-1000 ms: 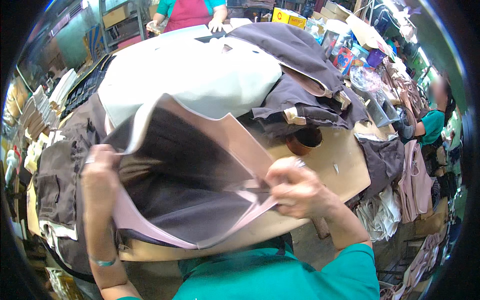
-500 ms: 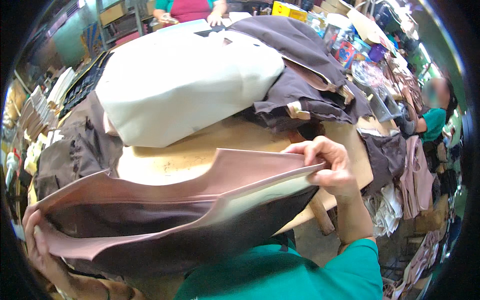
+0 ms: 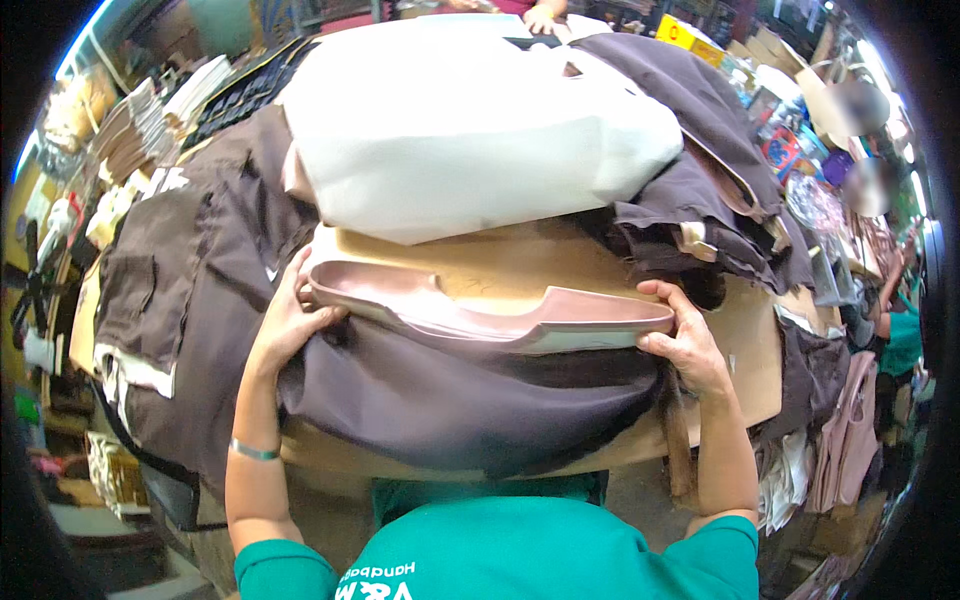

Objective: The person is assembling a handbag by hand, using a hammer to secure the edges of the fabric and lining. They repeatedly fold the material, align the seams, and tap the edges with the hammer to flatten and secure them. The person also uses a small knife to trim excess material from the bag's corners.

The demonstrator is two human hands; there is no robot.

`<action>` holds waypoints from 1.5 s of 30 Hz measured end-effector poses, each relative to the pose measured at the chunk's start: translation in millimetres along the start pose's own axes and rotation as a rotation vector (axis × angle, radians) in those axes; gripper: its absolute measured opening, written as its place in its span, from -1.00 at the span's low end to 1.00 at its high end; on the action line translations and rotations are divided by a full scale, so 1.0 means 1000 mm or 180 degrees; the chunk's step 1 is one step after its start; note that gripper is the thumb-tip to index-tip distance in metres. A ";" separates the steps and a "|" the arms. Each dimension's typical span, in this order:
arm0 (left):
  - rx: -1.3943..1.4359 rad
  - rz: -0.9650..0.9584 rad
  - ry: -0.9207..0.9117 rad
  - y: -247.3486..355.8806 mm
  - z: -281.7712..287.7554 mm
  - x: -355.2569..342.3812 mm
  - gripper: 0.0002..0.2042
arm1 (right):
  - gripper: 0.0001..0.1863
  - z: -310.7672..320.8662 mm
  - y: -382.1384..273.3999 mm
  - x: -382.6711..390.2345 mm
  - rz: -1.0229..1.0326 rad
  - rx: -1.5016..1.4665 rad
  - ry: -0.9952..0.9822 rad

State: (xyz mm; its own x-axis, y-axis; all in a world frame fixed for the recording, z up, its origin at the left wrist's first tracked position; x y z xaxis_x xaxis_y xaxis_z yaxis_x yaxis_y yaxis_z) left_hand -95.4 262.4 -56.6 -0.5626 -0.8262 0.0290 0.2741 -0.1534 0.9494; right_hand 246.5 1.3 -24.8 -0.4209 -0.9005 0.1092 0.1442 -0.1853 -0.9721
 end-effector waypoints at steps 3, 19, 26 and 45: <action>0.0634 0.0431 0.0075 -0.015 0.010 -0.001 -0.23 | -0.40 -0.002 -0.023 0.006 0.0423 0.0082 0.0112; 0.1534 -0.1751 -0.1857 0.118 0.029 0.072 -0.80 | 0.12 -0.146 -0.097 0.041 0.2106 0.2836 -0.1600; 0.0945 -0.2200 -0.0997 0.142 0.037 0.108 -0.68 | -0.59 -0.189 -0.074 0.022 0.1928 0.3338 -0.2334; 0.1170 -0.0617 -0.0371 0.018 -0.006 0.020 -0.21 | -0.62 -0.181 -0.068 0.015 0.1246 0.2791 -0.2652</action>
State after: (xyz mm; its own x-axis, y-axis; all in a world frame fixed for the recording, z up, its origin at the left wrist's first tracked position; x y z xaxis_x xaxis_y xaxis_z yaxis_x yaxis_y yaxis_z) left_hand -96.9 240.3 -40.8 -0.6664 -0.7312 -0.1458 -0.1296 -0.0791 0.9884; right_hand 68.8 71.6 5.3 0.4260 -0.8684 0.2538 0.8070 0.2379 -0.5405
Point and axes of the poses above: each hand's wrist, its own x-axis away from the middle knuckle, its own z-axis out of the back of the hand, y = z × x, the point moved 10 cm from there along -x, towards the middle knuckle, and after that the axes turned 1 degree about -x, right-handed, at the moved point
